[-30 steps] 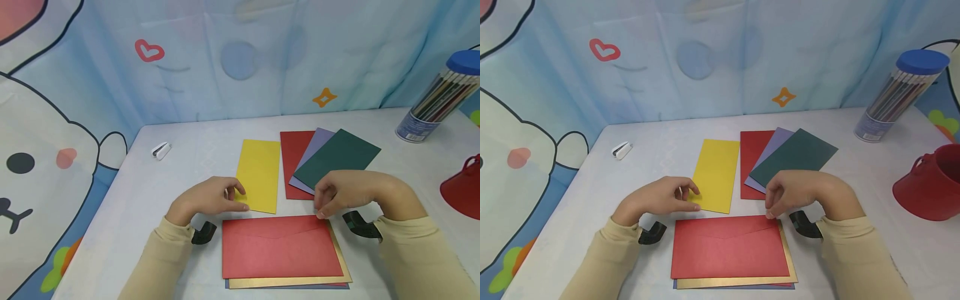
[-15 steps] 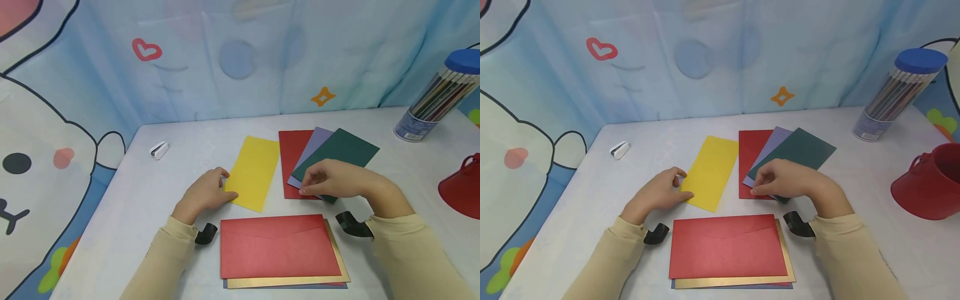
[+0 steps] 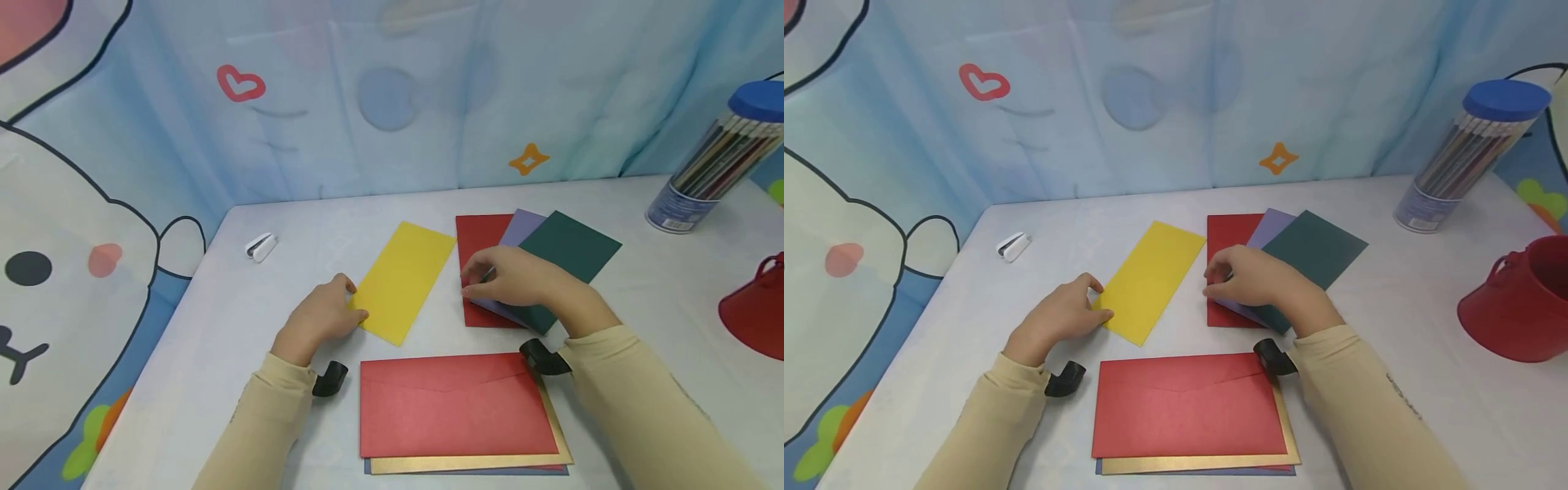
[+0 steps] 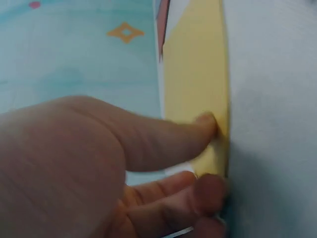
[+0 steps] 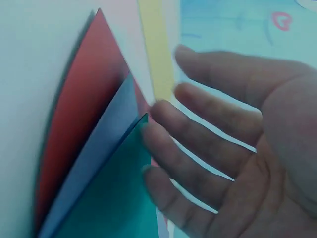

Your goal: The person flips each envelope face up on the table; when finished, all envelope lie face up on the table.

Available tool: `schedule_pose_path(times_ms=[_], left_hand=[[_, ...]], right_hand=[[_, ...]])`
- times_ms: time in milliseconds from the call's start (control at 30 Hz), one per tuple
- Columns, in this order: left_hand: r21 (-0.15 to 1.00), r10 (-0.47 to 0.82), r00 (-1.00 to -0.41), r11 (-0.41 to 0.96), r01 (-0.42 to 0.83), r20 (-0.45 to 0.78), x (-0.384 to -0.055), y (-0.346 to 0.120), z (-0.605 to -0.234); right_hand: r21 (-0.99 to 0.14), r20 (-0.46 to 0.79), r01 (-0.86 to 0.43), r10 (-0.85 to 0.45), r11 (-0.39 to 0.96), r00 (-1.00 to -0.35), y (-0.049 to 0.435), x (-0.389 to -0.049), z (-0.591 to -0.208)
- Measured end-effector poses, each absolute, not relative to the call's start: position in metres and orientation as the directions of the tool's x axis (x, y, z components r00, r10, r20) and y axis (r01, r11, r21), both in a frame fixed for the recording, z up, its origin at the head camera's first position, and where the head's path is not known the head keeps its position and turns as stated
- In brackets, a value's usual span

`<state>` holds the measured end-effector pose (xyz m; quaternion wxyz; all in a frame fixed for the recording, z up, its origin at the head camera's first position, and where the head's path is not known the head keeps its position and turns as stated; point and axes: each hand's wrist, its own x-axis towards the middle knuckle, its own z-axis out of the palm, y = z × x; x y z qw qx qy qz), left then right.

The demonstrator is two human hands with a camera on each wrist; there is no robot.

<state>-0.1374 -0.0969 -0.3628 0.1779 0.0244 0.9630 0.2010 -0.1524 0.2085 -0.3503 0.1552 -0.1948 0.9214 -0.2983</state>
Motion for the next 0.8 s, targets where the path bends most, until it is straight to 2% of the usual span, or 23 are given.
schedule_pose_path(times_ms=[200, 467, 800], left_hand=[[0.372, 0.050, -0.931, 0.923, -0.095, -0.362, -0.137, -0.104, -0.360], [0.362, 0.043, -0.931, 0.927, -0.098, -0.363, -0.139, -0.110, -0.359], [0.433, 0.081, -0.965, 0.901, -0.036, -0.250, -0.140, -0.103, -0.368]], right_hand=[[-0.515, -0.178, -0.254, -0.392, 0.819, -0.903, 0.184, -0.184, -0.355], [-0.347, -0.264, -0.255, -0.355, 0.903, -0.897, 0.161, -0.206, -0.361], [-0.439, -0.226, -0.186, -0.308, 0.879, -0.924, 0.157, -0.218, -0.374]])
